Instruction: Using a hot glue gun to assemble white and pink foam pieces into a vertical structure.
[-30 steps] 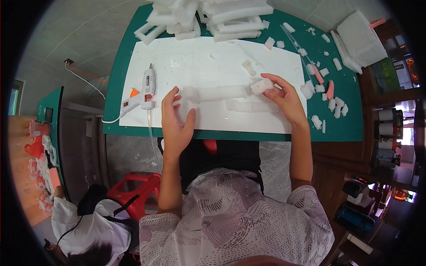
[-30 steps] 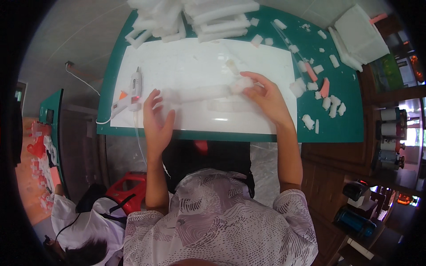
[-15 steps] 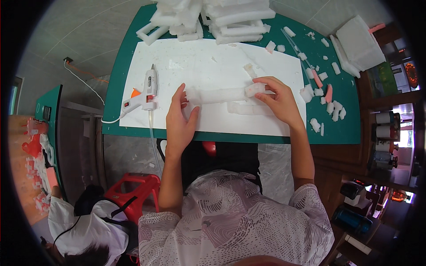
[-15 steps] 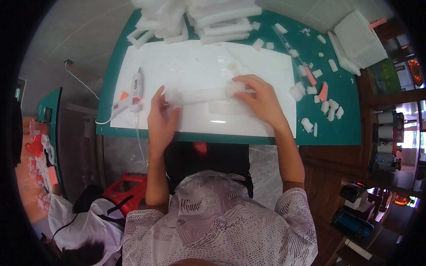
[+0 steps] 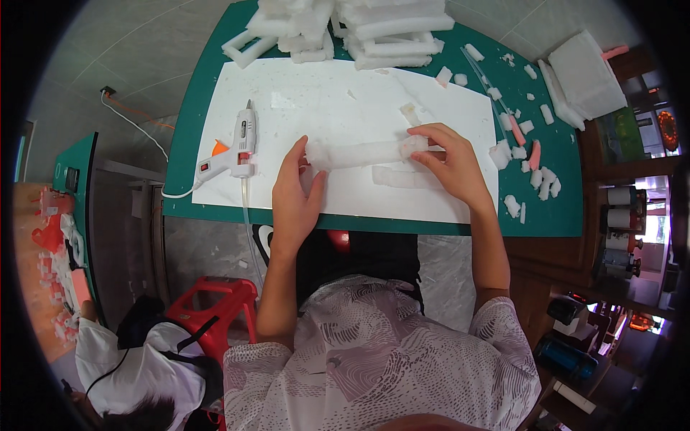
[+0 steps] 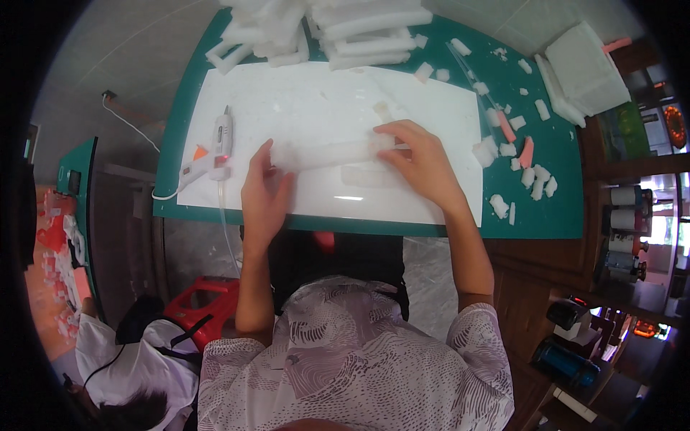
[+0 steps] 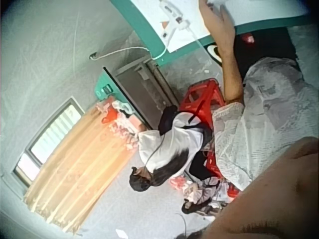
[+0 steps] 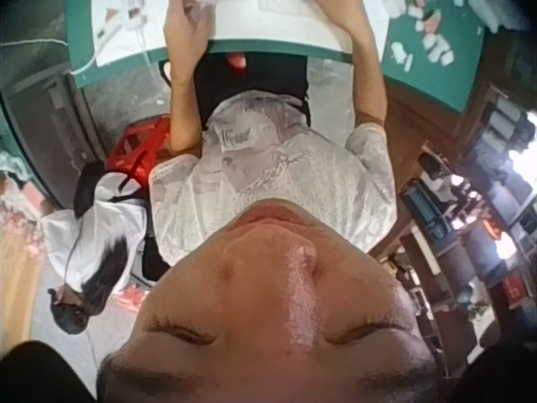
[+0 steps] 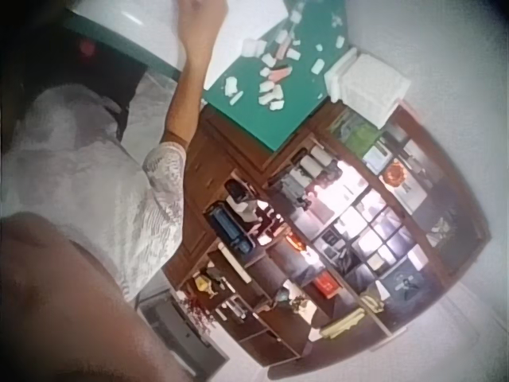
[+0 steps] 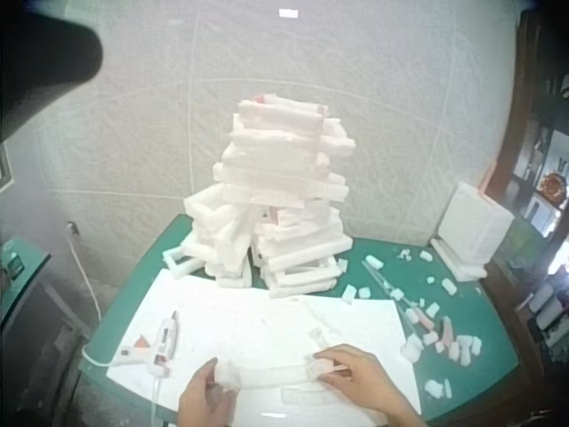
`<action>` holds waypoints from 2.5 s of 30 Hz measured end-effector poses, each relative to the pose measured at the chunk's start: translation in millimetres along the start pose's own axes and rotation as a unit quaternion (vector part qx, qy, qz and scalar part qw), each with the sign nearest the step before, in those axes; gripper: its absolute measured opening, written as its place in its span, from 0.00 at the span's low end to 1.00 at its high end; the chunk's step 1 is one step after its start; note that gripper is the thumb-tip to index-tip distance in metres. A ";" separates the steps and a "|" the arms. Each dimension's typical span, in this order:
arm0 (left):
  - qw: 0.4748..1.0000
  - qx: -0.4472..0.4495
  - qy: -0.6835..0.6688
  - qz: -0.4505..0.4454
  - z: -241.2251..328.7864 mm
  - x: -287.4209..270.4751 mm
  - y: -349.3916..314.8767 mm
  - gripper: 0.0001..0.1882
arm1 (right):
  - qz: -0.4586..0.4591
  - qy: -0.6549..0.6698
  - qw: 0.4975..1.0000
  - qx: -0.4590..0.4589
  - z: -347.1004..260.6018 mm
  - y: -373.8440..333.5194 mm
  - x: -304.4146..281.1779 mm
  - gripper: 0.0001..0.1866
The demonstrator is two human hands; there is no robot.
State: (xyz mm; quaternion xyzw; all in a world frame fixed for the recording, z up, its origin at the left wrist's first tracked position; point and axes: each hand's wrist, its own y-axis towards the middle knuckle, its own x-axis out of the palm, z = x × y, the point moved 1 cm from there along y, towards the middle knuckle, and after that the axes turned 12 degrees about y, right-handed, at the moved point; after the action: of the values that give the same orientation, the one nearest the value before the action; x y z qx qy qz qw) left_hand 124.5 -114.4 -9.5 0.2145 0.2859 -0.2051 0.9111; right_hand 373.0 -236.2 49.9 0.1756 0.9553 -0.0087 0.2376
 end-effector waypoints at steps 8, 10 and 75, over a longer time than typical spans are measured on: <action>1.000 -0.008 0.001 0.003 1.1 0.3 -2.4 0.30 | -0.024 -0.045 0.998 -0.025 -6.3 4.3 4.9 0.19; 1.000 -0.012 0.003 0.001 1.1 1.5 -2.7 0.30 | -0.024 -0.048 0.998 -0.026 -4.6 4.2 4.6 0.19; 0.999 0.007 0.016 -0.027 -2.0 0.9 -1.5 0.23 | -0.001 0.043 0.999 -0.004 22.8 4.0 6.6 0.25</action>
State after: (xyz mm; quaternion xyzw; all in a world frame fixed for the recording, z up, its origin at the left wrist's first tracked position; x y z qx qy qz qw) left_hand 123.5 -114.9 -12.0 0.2164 0.3050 -0.2285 0.8989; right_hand 379.2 -232.5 27.0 0.1735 0.9648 0.0026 0.1974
